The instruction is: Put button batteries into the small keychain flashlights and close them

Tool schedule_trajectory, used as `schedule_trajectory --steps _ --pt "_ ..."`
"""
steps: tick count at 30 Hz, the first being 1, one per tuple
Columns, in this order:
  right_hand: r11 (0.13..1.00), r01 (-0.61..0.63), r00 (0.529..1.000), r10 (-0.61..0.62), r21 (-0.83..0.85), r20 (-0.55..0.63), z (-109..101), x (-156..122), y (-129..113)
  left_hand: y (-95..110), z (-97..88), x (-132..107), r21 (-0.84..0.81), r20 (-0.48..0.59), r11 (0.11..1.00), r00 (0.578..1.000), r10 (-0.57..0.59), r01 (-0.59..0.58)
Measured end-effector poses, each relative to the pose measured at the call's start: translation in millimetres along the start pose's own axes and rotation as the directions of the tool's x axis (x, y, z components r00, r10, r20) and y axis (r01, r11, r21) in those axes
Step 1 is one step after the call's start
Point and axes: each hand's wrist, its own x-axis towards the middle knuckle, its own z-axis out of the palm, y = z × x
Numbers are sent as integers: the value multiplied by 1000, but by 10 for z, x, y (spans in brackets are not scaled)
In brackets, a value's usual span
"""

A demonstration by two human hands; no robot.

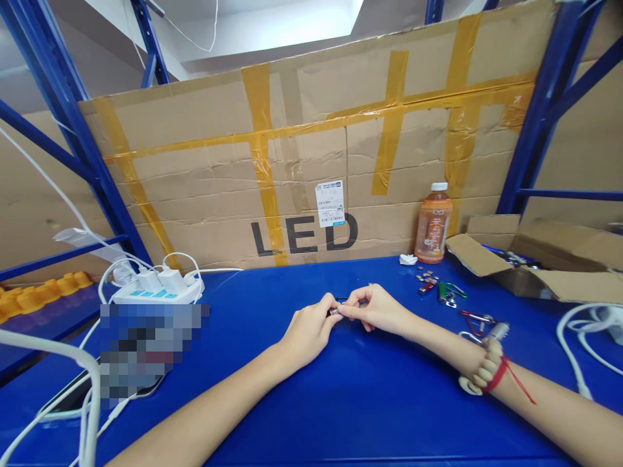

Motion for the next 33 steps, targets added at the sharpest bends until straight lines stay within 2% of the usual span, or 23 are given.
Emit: schedule_trajectory --steps 6,13,17,25,28,30,32,33 --pt "996 92 996 -92 -5 -20 -6 48 77 29 -21 21 -29 -10 999 999 -46 45" --pt "995 90 996 -91 -41 -21 -6 30 70 30 -12 35 -25 -28 995 995 -95 94" --pt "993 114 993 -114 -37 -15 -25 23 52 -1 5 55 -80 -43 993 995 -92 89" --pt "987 145 984 -152 -74 -93 -41 42 66 12 14 62 -184 -56 977 991 -123 111" --pt "973 128 981 -152 -194 -117 -100 46 37 -6 24 59 -195 -61 975 991 -120 106" --pt "909 86 970 -170 -407 -175 -219 39 -8 -16 29 57 -195 -70 975 990 -120 104" --pt "747 3 948 -214 -665 -236 -400 21 -65 -18 30 55 -193 -75 976 991 -114 98" --pt "665 -67 933 -222 -744 -283 -503 8 -93 -14 29 54 -192 -77 977 991 -110 93"
